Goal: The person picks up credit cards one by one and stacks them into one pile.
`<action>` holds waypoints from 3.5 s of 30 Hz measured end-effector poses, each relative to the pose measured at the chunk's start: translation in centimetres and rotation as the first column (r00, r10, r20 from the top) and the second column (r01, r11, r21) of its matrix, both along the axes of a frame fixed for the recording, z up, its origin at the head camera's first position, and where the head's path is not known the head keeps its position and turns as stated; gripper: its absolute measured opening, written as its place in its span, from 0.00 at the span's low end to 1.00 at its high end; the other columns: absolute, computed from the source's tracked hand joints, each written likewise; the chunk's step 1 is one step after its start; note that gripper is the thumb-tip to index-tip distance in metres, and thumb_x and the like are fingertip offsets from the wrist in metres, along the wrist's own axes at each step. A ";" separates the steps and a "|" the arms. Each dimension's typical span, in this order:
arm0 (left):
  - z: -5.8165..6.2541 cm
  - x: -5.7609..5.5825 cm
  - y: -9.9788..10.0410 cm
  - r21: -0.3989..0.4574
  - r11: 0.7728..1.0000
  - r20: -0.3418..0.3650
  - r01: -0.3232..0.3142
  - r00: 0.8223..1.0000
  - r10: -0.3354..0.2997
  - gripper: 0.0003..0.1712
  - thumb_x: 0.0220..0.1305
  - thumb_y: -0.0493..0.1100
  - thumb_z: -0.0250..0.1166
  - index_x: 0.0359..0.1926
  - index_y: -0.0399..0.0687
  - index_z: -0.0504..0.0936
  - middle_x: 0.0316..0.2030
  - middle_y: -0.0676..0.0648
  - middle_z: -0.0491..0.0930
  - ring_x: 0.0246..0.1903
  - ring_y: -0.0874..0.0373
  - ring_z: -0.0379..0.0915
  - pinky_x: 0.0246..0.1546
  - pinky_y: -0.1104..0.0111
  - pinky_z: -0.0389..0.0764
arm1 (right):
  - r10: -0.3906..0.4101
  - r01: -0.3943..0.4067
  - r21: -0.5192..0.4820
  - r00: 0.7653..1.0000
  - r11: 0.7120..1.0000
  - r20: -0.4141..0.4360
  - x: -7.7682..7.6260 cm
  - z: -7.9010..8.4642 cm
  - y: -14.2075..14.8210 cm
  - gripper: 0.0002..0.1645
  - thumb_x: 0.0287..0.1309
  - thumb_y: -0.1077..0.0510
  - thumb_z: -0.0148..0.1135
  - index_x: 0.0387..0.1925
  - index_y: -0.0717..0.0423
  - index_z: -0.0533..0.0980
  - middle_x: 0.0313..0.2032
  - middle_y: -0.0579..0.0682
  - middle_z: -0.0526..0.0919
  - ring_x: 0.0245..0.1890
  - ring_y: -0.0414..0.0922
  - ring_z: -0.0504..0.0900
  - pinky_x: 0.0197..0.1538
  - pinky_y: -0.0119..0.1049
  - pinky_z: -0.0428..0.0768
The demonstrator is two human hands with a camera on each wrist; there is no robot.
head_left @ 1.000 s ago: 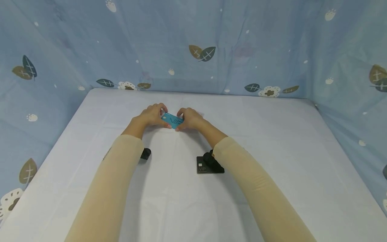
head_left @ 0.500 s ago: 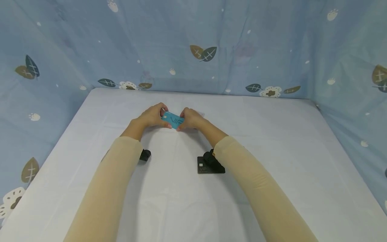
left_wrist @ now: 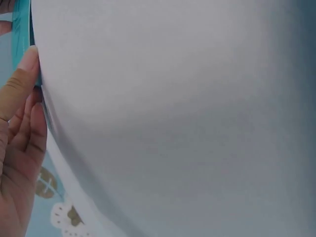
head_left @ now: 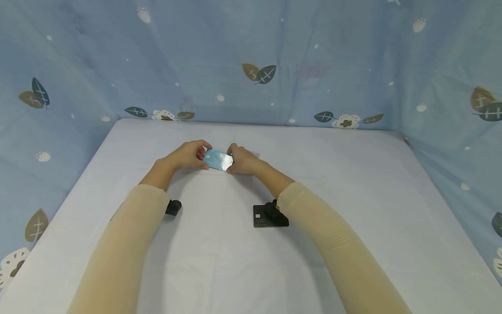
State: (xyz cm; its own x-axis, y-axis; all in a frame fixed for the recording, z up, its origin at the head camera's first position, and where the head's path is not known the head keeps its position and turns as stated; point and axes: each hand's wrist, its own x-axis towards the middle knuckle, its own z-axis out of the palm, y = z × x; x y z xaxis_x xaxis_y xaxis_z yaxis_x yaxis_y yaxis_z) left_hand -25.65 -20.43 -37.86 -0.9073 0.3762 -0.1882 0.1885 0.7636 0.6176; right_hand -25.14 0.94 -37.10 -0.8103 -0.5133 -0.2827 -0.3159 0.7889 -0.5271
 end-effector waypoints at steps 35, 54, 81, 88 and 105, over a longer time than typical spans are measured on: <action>2.8 3.1 0.7 0.120 0.992 -0.168 -0.024 0.985 0.044 0.42 0.48 0.44 0.75 0.62 0.35 0.67 0.38 0.42 0.72 0.38 0.50 0.72 0.43 0.60 0.74 | -0.034 0.028 -0.114 0.998 0.993 -0.058 0.4 3.6 1.7 0.41 0.49 0.59 0.72 0.64 0.57 0.65 0.42 0.54 0.76 0.40 0.47 0.73 0.42 0.35 0.73; 6.5 7.6 3.2 0.074 0.997 -0.163 -0.005 0.986 0.017 0.39 0.51 0.46 0.74 0.61 0.39 0.67 0.37 0.45 0.74 0.37 0.54 0.74 0.40 0.62 0.75 | 0.060 -0.077 -0.126 0.989 0.989 -0.136 3.5 7.1 5.0 0.39 0.45 0.57 0.74 0.59 0.63 0.70 0.40 0.55 0.78 0.37 0.47 0.73 0.38 0.35 0.73; 6.9 13.6 7.3 0.195 0.977 -0.226 0.090 0.973 -0.044 0.39 0.45 0.47 0.77 0.56 0.37 0.71 0.35 0.49 0.73 0.37 0.56 0.74 0.42 0.62 0.77 | 0.014 -0.040 -0.206 0.992 0.978 -0.128 10.1 8.0 11.0 0.39 0.39 0.57 0.78 0.56 0.60 0.73 0.33 0.48 0.76 0.29 0.44 0.71 0.31 0.34 0.72; 6.8 14.8 8.2 0.240 0.964 -0.242 0.112 0.969 -0.053 0.39 0.43 0.45 0.78 0.55 0.37 0.71 0.35 0.50 0.73 0.36 0.59 0.73 0.42 0.64 0.77 | 0.013 -0.053 -0.219 0.984 0.974 -0.180 12.0 8.0 12.2 0.39 0.38 0.57 0.79 0.55 0.61 0.74 0.32 0.45 0.75 0.29 0.43 0.70 0.30 0.32 0.71; 5.7 16.8 10.4 0.287 0.947 -0.222 0.143 0.972 -0.079 0.39 0.42 0.50 0.78 0.54 0.41 0.73 0.31 0.53 0.68 0.29 0.61 0.65 0.29 0.73 0.70 | -0.043 -0.004 -0.292 0.987 0.956 -0.157 14.9 6.7 15.1 0.39 0.35 0.56 0.80 0.54 0.58 0.76 0.31 0.43 0.74 0.30 0.46 0.73 0.30 0.30 0.73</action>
